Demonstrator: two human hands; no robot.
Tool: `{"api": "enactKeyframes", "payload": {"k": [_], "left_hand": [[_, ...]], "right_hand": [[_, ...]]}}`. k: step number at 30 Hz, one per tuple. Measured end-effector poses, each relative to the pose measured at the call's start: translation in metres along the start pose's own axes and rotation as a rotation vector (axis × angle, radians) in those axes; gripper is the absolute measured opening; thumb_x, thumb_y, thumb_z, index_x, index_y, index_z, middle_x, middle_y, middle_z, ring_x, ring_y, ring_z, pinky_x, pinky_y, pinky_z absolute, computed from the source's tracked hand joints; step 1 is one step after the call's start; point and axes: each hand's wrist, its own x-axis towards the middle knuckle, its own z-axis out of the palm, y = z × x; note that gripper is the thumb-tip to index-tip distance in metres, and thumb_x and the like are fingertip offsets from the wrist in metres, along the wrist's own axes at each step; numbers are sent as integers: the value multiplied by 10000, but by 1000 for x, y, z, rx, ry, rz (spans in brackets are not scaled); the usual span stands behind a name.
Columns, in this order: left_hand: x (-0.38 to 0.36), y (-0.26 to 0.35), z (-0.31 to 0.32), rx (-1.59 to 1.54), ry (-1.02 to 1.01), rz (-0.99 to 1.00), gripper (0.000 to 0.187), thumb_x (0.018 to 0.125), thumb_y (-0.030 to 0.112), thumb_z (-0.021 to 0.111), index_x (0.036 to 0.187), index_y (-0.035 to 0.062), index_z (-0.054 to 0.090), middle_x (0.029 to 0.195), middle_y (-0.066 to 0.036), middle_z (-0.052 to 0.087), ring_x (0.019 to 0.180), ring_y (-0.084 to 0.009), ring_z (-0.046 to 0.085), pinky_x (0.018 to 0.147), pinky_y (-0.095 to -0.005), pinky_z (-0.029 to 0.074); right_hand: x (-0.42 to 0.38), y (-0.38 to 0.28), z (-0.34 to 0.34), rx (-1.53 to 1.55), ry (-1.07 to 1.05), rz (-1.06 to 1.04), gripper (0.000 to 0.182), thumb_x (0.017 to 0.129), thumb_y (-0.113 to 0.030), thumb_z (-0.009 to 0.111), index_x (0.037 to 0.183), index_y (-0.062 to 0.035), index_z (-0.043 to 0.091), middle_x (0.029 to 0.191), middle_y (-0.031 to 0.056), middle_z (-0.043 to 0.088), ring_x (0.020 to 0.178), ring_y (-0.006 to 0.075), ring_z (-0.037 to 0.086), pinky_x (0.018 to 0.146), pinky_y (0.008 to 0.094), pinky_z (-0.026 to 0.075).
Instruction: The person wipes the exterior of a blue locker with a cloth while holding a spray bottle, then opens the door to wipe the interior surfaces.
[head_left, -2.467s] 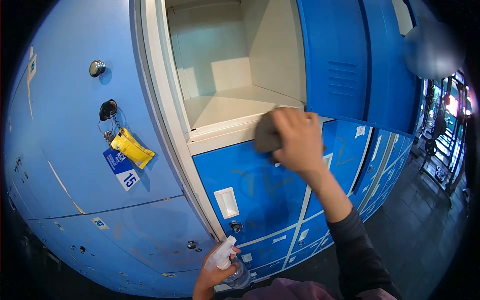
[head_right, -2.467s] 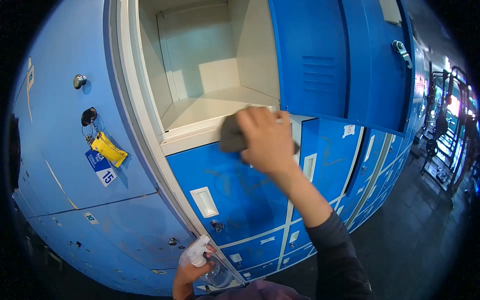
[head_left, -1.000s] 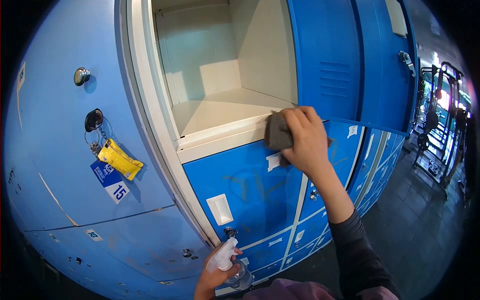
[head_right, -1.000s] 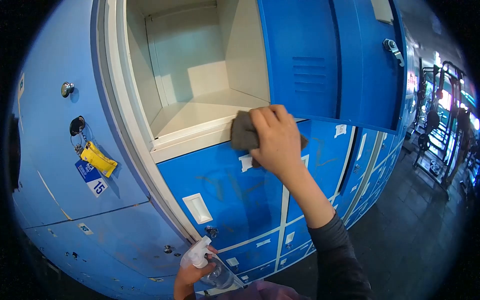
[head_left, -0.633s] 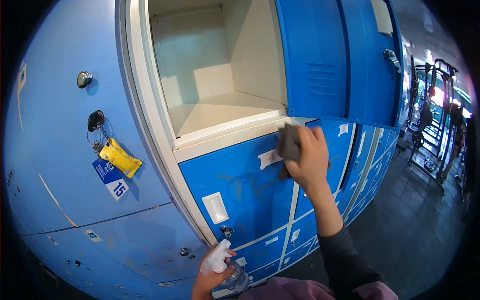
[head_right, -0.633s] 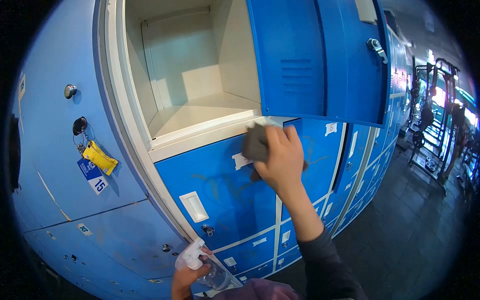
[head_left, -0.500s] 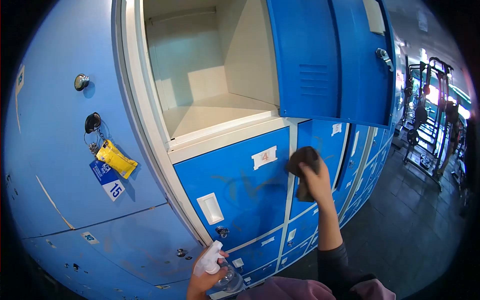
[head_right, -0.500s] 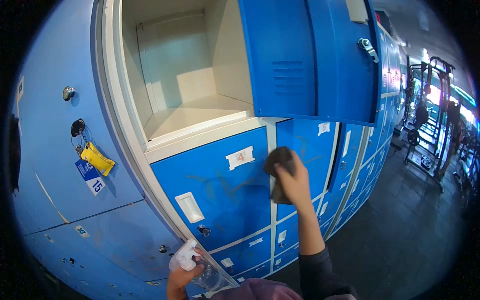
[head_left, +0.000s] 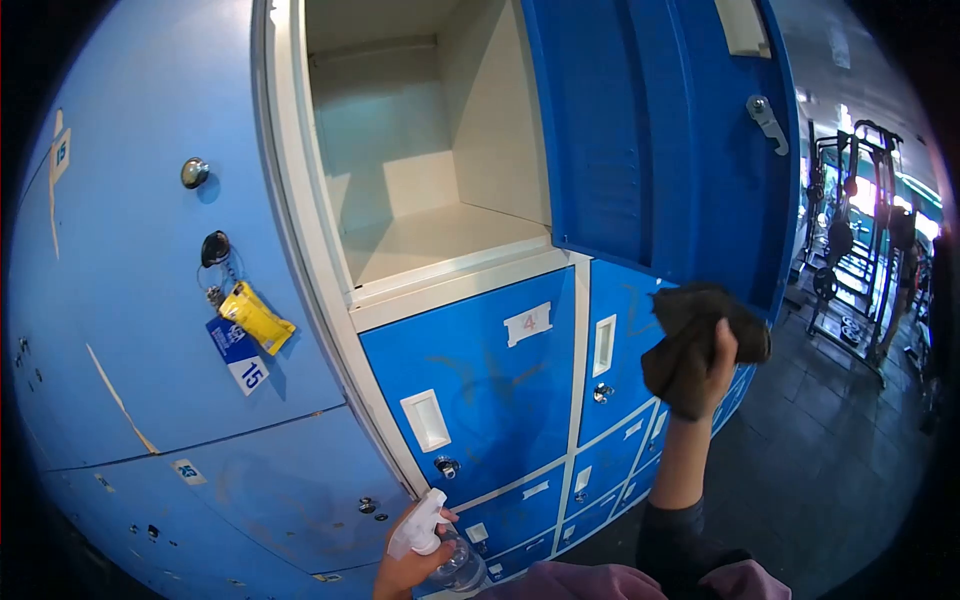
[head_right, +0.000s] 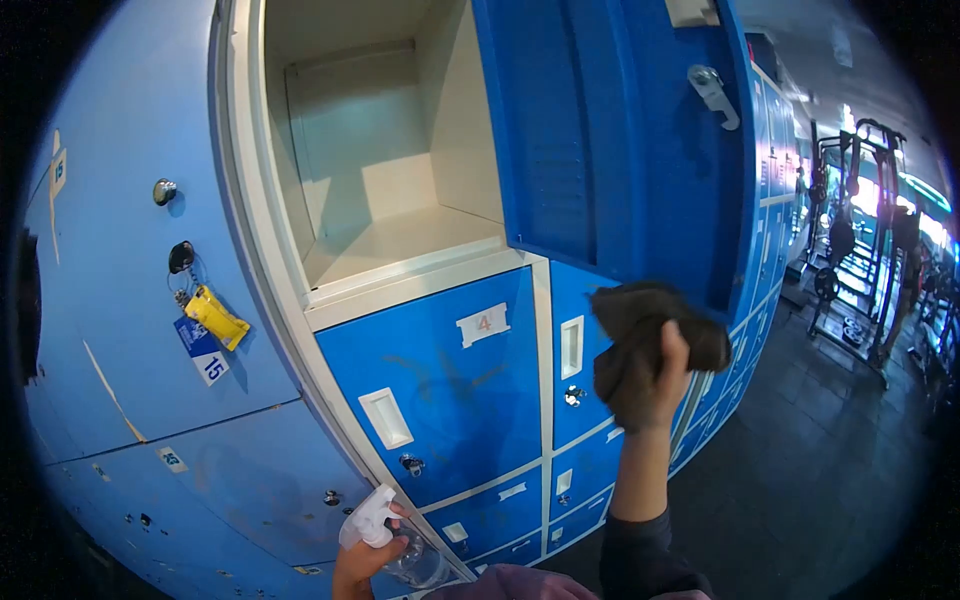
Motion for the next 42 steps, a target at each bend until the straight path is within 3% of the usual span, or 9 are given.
{"api": "enactKeyframes", "payload": {"k": [5,8,9,15,19,24,32,36,42], "left_hand": [[-11,11,-2,43,56,-22,587,624,-53,736,1183,-15,560,1023,-76,632,860,-131,532,762,-292,442],[-22,11,-9,81,103,-19,593,628,-56,732,1192,-16,554,1023,-76,633,855,-125,524,761,-287,439],[-27,6,-15,73,124,-1,595,629,-57,730,1195,-16,552,1023,-76,633,854,-123,522,760,-286,438],[-62,10,-33,69,254,-12,639,635,-72,720,1241,-19,523,1026,-79,634,859,-115,520,764,-273,444],[-84,8,-44,136,343,28,653,640,-79,716,1258,-17,513,1034,-77,632,871,-120,532,776,-271,451],[-100,23,-42,147,421,-21,653,631,-82,719,1249,-20,517,1034,-78,629,892,-123,544,786,-271,453],[-86,47,-20,164,370,58,531,685,-63,724,1180,17,549,1034,-35,626,829,-70,500,733,-231,444],[-63,60,5,156,394,142,530,694,-57,723,1189,18,551,1036,-32,622,839,-69,501,725,-225,441],[-15,59,50,40,300,204,629,706,-70,696,1297,1,494,1081,-63,592,872,-87,491,730,-222,435]], "right_hand": [[-45,14,61,-509,-286,-236,394,902,-266,549,1171,20,578,1112,154,631,1123,247,575,989,392,427],[-51,30,84,-507,-537,-322,724,845,-69,612,1464,-76,238,1483,221,290,1330,360,390,1043,426,378],[-52,29,93,-563,-598,-352,773,787,-27,651,1458,-94,274,1518,233,209,1394,372,275,1043,430,380],[-63,57,139,-739,-695,-478,805,725,37,655,1447,-85,320,1533,215,196,1262,359,474,905,387,511],[-64,83,152,-522,-772,-215,818,763,6,648,1477,-131,274,1557,182,145,1123,313,563,856,353,524],[-59,88,158,-570,-828,-8,838,808,-29,609,1510,-102,157,1575,141,116,1438,320,182,1118,434,271],[-61,110,117,-270,-799,68,697,854,-134,632,1461,-44,302,1534,147,257,1404,289,276,1085,388,316],[-101,100,54,109,-377,723,521,878,-236,606,1333,-25,464,1284,113,529,1198,240,500,1023,362,384],[-156,98,-78,300,187,1343,538,853,-414,546,1241,-44,506,1141,155,583,1025,300,580,896,409,479]]}}
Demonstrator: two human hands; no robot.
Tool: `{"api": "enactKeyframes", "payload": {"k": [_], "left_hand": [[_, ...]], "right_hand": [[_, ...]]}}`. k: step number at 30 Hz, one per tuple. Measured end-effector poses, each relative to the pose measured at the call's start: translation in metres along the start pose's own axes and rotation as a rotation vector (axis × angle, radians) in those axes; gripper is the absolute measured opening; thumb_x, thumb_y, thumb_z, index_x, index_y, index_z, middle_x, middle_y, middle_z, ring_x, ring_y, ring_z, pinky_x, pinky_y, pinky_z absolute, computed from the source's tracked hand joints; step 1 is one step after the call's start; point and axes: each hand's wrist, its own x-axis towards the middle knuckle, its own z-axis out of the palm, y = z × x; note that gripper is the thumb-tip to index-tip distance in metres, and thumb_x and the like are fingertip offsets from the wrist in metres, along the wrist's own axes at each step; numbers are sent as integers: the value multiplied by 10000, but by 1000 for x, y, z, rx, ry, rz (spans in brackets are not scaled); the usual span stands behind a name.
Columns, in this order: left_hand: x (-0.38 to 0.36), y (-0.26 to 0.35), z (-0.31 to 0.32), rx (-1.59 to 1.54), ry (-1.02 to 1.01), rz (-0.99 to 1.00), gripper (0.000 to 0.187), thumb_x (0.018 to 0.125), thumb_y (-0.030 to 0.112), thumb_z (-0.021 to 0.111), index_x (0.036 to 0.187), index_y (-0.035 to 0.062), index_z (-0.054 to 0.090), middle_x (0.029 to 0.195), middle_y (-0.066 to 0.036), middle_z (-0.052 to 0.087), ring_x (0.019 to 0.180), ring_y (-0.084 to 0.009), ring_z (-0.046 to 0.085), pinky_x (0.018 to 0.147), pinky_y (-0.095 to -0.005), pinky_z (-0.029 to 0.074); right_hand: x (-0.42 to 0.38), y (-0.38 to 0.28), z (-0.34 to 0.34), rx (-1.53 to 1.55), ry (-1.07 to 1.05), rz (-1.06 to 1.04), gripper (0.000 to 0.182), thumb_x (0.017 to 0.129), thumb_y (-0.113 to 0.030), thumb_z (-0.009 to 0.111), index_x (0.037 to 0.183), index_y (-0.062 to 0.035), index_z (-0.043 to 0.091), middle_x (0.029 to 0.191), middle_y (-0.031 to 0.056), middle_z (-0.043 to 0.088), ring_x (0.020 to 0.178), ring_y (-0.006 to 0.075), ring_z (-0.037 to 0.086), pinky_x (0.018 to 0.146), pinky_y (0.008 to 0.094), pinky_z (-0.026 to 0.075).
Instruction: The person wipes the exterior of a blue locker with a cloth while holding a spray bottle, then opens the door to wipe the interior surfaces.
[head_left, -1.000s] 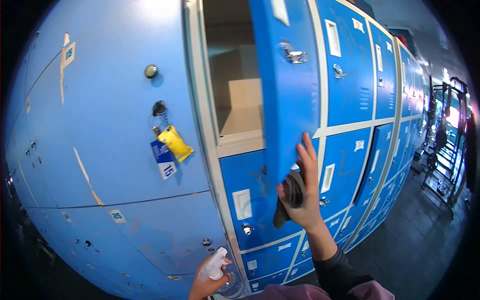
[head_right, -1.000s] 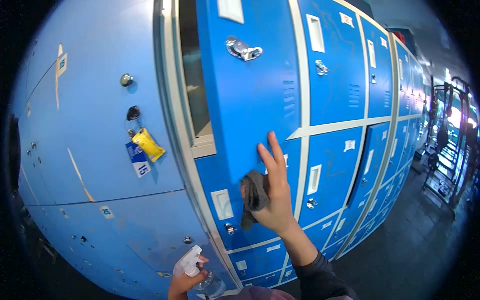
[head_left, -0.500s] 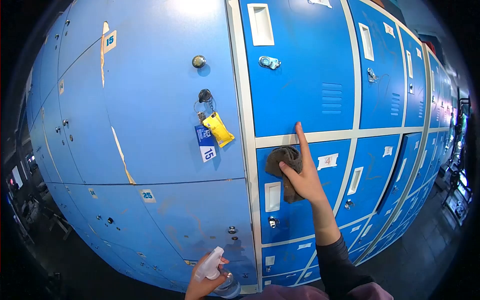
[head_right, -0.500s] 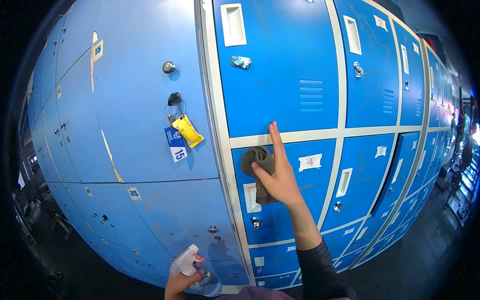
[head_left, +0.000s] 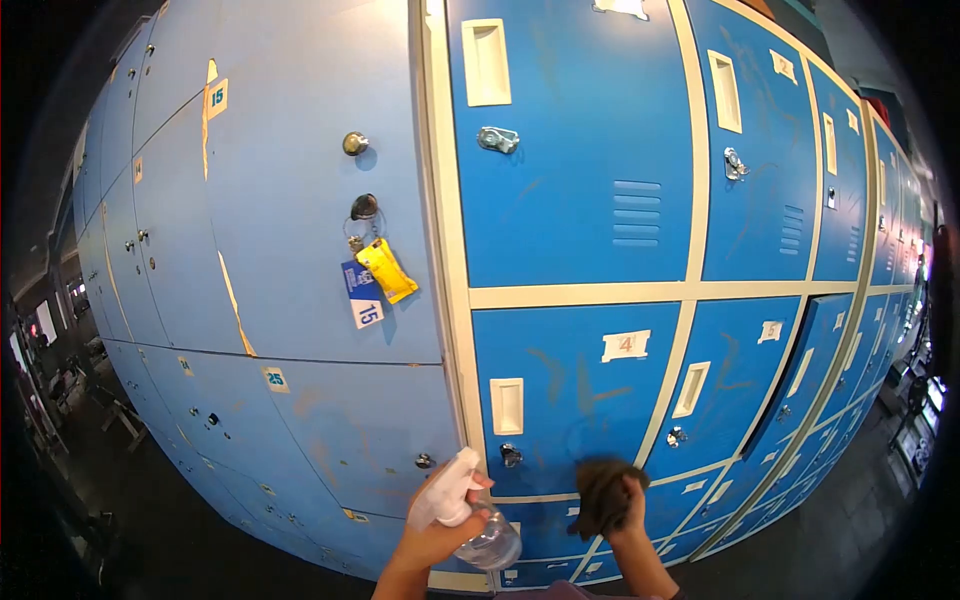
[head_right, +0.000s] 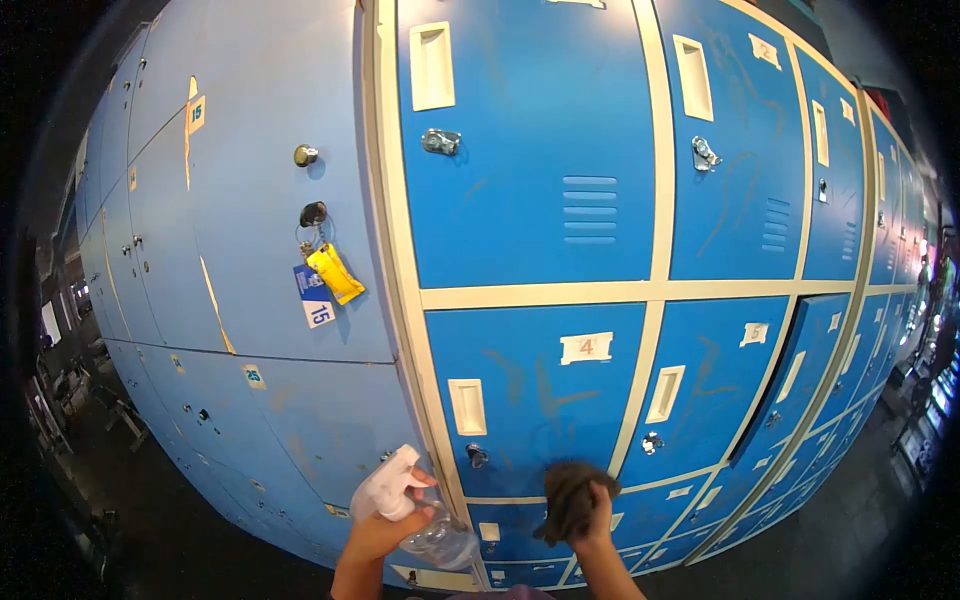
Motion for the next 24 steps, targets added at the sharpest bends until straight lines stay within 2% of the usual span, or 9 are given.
{"api": "enactKeyframes", "payload": {"k": [3,4,6,8,10,12,13,16,24], "left_hand": [[8,-14,37,-8,-83,40,668,724,-50,680,1350,8,452,1087,-65,586,865,-105,495,735,-244,439],[8,-19,51,45,-107,32,671,718,-52,689,1345,-1,454,1080,-66,584,859,-105,494,738,-245,438],[6,-28,75,153,-154,18,679,704,-54,709,1334,-18,459,1066,-68,582,848,-106,493,746,-246,436],[2,-37,94,229,-196,113,660,743,-48,684,1355,-8,439,1060,-70,577,839,-126,498,747,-265,446],[-8,-54,115,103,-153,-32,645,757,10,719,1347,5,457,1069,-100,586,878,-167,541,752,-287,456],[-17,-58,128,298,-231,114,582,781,124,744,1295,16,493,1091,-128,599,958,-239,570,813,-335,450],[-19,-58,132,395,-268,191,559,793,181,757,1270,22,512,1102,-142,606,998,-275,584,843,-359,447],[-25,-55,127,511,-468,244,585,794,298,766,1252,25,527,1130,-177,599,1029,-352,574,876,-421,439],[-49,-45,143,273,-152,-53,562,780,264,778,1230,40,526,1109,-109,610,1010,-203,600,860,-358,464]], "right_hand": [[-7,13,-77,-99,-252,88,577,844,-419,468,1267,-26,492,1224,165,554,1111,331,537,983,465,426],[-21,19,-69,-104,-61,162,626,842,-434,459,1310,-18,463,1307,182,517,1195,349,496,1031,469,387],[-44,20,-52,-117,-192,239,581,892,-381,424,1352,-26,433,1369,175,481,1264,347,450,1055,474,364],[-50,28,-61,-377,-87,259,483,972,-316,353,1382,-69,421,1365,128,501,1266,298,467,1100,438,315],[-52,26,-69,-323,-28,421,490,988,-341,401,1399,-74,396,1358,127,498,1273,280,462,1084,428,350],[-51,24,-76,-320,24,565,514,986,-355,431,1416,-81,365,1381,129,468,1277,273,458,1081,426,364],[-71,13,-58,-454,-52,399,554,979,-355,469,1433,-79,314,1410,128,424,1280,257,457,1072,410,389],[-70,16,-67,-532,-67,424,513,979,-335,453,1406,-70,350,1366,140,462,1244,260,488,1057,411,404],[-57,20,-71,-600,-115,463,425,981,-284,412,1332,-47,447,1249,171,564,1149,267,568,1015,415,446]]}}
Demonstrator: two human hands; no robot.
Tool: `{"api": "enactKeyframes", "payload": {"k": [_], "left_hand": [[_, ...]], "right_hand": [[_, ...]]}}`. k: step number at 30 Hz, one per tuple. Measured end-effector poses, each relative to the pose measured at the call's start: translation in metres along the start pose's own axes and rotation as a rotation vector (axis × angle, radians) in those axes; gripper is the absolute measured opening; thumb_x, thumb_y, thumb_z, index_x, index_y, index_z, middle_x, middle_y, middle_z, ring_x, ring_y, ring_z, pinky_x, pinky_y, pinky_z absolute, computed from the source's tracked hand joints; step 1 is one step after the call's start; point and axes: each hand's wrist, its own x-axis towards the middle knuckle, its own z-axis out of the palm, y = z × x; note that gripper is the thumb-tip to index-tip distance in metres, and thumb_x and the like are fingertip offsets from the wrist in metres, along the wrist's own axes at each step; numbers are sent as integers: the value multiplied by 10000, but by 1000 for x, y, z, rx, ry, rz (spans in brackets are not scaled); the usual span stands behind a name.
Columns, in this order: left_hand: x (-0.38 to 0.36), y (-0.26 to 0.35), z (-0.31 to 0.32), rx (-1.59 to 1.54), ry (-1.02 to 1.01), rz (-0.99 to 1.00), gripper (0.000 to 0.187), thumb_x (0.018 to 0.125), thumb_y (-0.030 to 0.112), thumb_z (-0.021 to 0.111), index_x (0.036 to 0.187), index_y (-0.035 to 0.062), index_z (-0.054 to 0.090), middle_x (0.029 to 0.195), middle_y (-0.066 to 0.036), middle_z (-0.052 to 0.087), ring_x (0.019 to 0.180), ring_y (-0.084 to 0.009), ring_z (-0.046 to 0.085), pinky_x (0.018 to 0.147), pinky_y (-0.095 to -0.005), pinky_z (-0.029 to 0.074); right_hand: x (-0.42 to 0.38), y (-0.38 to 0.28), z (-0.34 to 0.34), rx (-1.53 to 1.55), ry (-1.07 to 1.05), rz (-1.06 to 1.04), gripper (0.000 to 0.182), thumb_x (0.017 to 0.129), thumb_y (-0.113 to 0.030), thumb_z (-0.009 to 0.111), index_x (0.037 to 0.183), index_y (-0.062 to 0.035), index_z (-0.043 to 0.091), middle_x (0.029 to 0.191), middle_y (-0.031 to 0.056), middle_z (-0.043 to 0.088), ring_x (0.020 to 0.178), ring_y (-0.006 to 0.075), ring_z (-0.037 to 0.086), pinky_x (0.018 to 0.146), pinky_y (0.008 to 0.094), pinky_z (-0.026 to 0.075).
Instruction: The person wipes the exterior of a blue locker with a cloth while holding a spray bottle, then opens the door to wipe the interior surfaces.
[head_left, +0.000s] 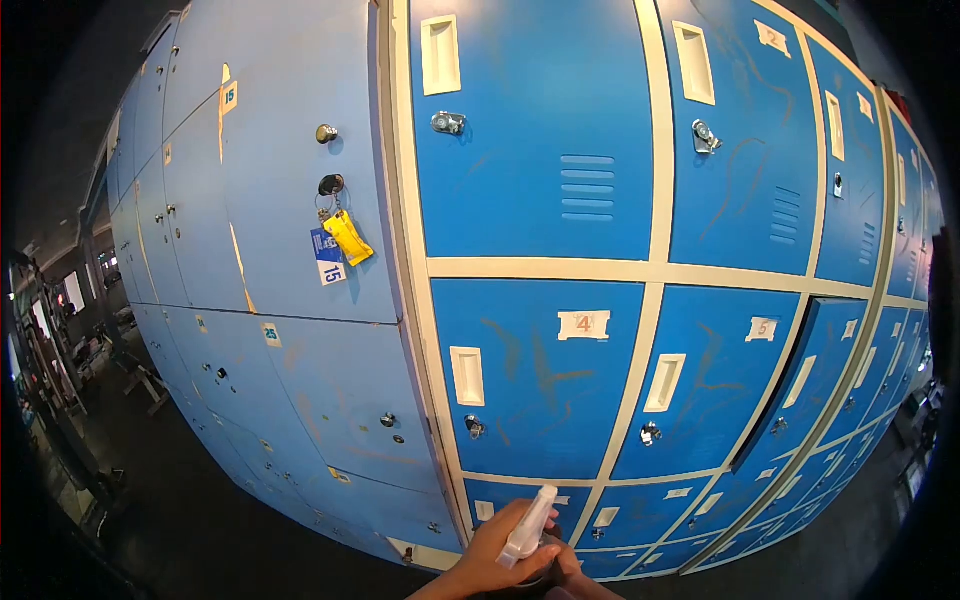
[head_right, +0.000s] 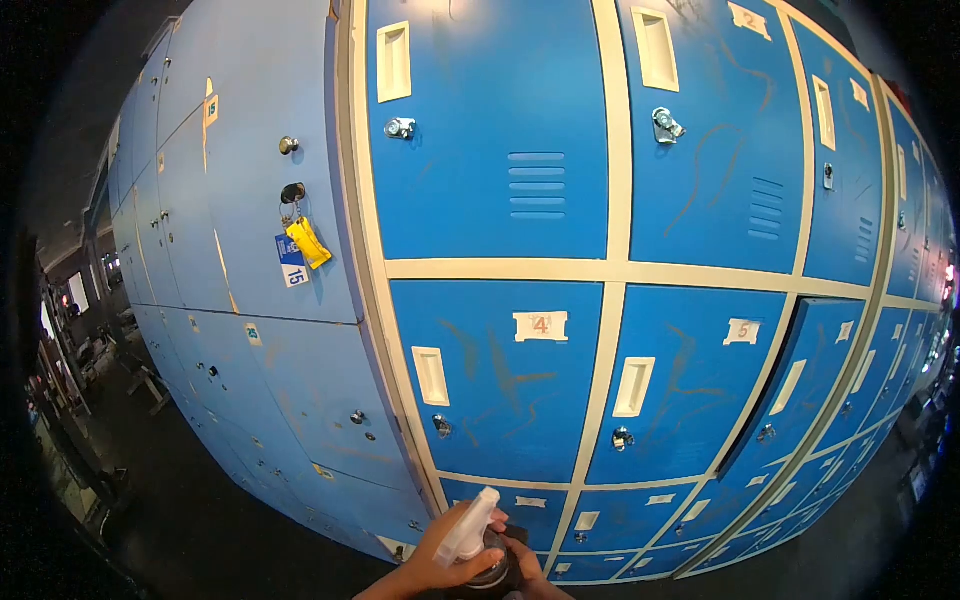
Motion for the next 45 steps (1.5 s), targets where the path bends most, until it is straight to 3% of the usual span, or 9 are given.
{"api": "enactKeyframes", "payload": {"k": [11,16,19,23,26,29,31,41,45], "left_hand": [[48,50,-31,-138,359,370,650,773,2,668,1365,-37,402,1117,-113,569,1002,-187,562,863,-322,472],[85,91,-62,220,414,626,644,773,-21,639,1371,-33,401,1071,-112,582,1009,-197,574,858,-327,483],[103,111,-61,58,503,612,619,777,-24,621,1359,-30,412,1025,-103,584,1024,-207,584,864,-341,494],[118,129,-61,11,621,664,225,808,-16,561,1031,13,550,1018,-95,565,1079,-232,573,915,-367,494],[122,129,-67,7,539,678,246,800,-18,559,1044,15,548,1017,-92,559,1075,-242,587,911,-372,500],[123,123,-67,1,447,676,622,777,-35,592,1370,-17,407,1039,-87,570,1058,-231,599,908,-366,498],[121,119,-64,-26,375,593,622,774,-40,592,1367,-16,408,1043,-82,565,1068,-231,597,905,-366,499],[72,33,-56,-312,238,158,525,826,-41,634,1312,-34,437,1037,-119,580,887,-237,668,795,-341,542],[65,4,-62,-320,314,112,387,829,9,673,1185,-34,527,1005,-109,609,862,-186,653,769,-316,535]], "right_hand": [[-18,-50,2,435,-191,154,532,944,-413,486,1348,-69,452,1322,152,533,1211,322,520,1052,508,382],[-21,-40,-34,384,-72,-23,493,960,-376,458,1342,-66,453,1315,149,538,1191,315,535,1035,505,399],[-30,-41,-49,404,-54,-110,483,963,-380,440,1337,-75,455,1298,136,549,1184,322,534,1027,508,400],[-43,-49,-65,410,33,-93,505,942,-410,461,1334,-92,462,1293,124,551,1182,322,529,1025,507,394],[-41,-44,-81,406,53,-122,522,910,-451,493,1310,-115,496,1282,109,563,1169,314,536,1020,507,393],[-41,-48,-88,420,69,-180,542,906,-462,497,1320,-113,482,1286,110,556,1185,313,523,1025,502,390],[-42,-60,-89,504,-6,-267,555,917,-447,495,1347,-100,444,1304,121,535,1211,317,503,1032,500,387],[-33,-290,-66,115,126,-1727,516,993,-406,371,1369,-56,410,1319,110,510,1227,232,489,1038,402,376],[-74,-387,76,-1027,725,-2450,660,822,-364,599,1417,-165,394,1461,122,333,1364,310,267,1109,507,182]]}}
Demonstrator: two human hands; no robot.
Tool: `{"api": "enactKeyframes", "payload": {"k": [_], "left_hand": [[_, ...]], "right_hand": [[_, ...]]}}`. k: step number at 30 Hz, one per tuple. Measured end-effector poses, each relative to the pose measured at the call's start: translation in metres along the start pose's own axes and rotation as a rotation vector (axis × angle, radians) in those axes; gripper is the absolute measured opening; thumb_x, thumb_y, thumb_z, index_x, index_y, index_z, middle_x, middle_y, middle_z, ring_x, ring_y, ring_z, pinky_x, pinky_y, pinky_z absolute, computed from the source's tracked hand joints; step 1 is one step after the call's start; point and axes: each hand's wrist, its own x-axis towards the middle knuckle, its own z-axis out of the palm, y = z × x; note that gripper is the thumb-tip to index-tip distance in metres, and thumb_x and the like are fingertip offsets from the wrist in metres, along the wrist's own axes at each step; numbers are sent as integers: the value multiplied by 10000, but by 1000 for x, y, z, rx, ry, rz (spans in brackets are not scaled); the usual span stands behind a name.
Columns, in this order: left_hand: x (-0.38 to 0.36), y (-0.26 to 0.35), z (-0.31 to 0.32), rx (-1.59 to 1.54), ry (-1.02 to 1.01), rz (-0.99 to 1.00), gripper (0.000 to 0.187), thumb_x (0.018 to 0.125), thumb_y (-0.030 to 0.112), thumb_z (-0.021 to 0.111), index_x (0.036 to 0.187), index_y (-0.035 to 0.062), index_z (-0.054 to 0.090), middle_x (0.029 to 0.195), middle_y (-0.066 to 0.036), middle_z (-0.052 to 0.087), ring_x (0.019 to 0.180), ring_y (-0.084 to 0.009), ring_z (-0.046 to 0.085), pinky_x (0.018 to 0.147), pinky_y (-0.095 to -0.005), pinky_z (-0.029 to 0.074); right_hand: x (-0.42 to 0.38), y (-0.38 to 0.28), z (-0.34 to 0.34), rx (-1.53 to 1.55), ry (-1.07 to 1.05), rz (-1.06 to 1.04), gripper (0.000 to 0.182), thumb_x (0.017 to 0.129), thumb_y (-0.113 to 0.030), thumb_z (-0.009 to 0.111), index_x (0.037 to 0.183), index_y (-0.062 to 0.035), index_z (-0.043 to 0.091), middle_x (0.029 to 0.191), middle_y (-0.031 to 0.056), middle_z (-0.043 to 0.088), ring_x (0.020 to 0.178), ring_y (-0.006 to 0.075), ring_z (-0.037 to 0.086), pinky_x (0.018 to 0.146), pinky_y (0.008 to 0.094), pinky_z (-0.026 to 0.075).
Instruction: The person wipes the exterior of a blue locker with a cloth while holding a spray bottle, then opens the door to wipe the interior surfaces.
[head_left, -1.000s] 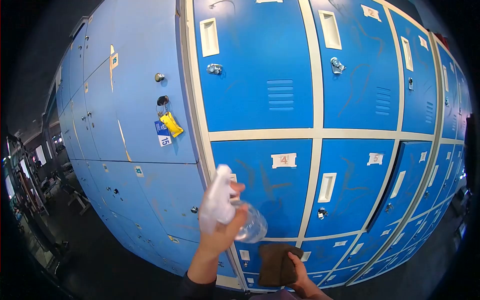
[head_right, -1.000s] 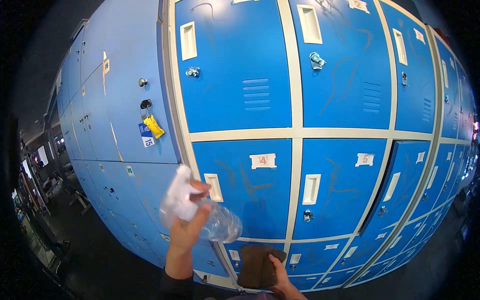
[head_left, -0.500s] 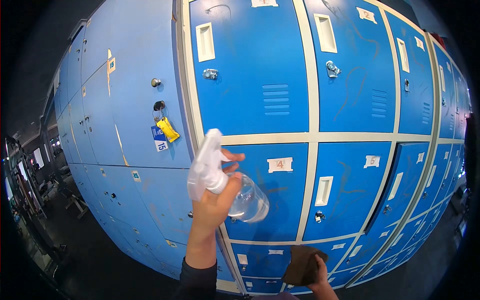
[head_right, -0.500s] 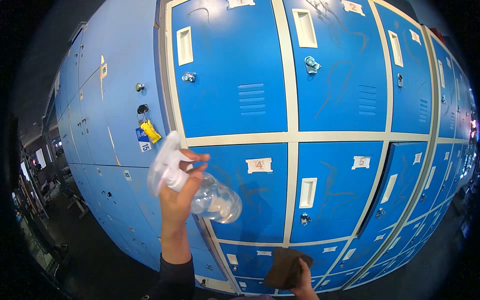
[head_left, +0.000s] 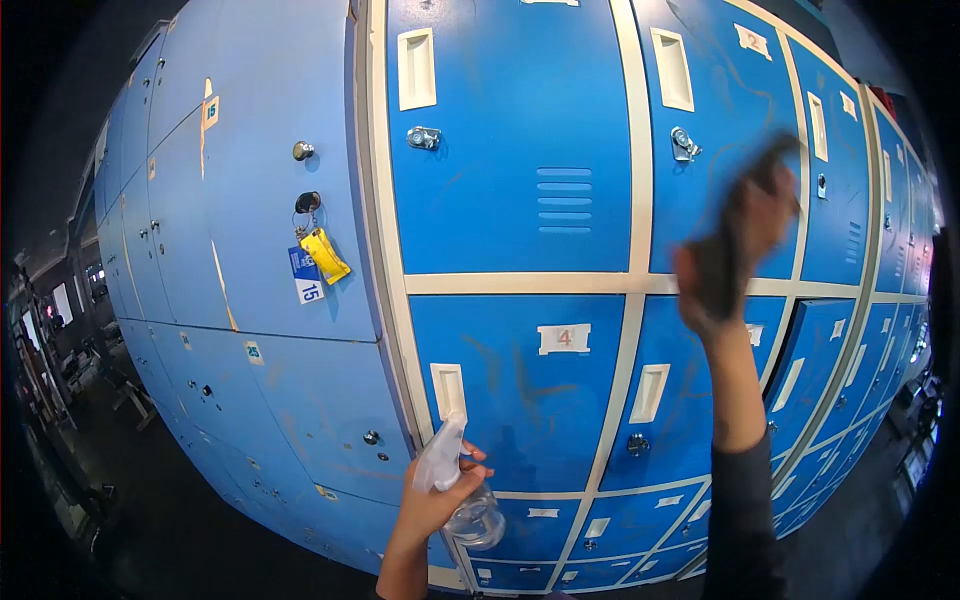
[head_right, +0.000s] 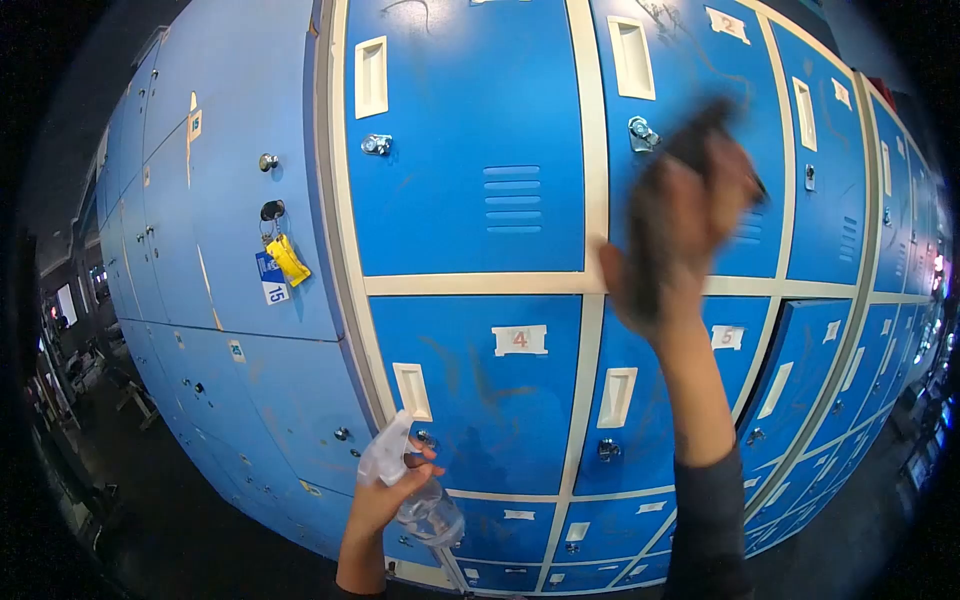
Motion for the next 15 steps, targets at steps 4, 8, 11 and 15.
{"api": "enactKeyframes", "payload": {"k": [4,8,11,15], "left_hand": [[8,-12,-26,331,41,84,514,815,89,701,1254,-57,476,942,-107,595,840,-208,646,752,-362,564],[9,-15,-48,425,69,118,458,804,182,742,1154,-33,540,900,-90,612,814,-179,636,732,-321,531],[3,-8,-50,539,25,21,378,790,224,766,1041,3,590,874,-65,626,789,-153,625,718,-301,505],[3,-17,-52,610,10,-76,344,784,289,775,927,19,617,818,-59,626,746,-140,613,652,-295,478]], "right_hand": [[32,-16,71,-163,-565,-214,852,726,-512,692,1461,-256,344,1549,105,225,1445,324,135,1148,560,81],[-1,-19,100,-175,-646,-314,721,803,-616,542,1434,-302,393,1547,71,254,1428,288,210,1138,550,127],[7,-9,115,-307,-540,-349,612,858,-546,521,1416,-312,424,1536,55,287,1422,257,239,1126,540,169],[63,22,153,-358,-228,-292,523,893,-465,504,1391,-315,454,1495,60,364,1386,264,314,1114,530,204]]}}
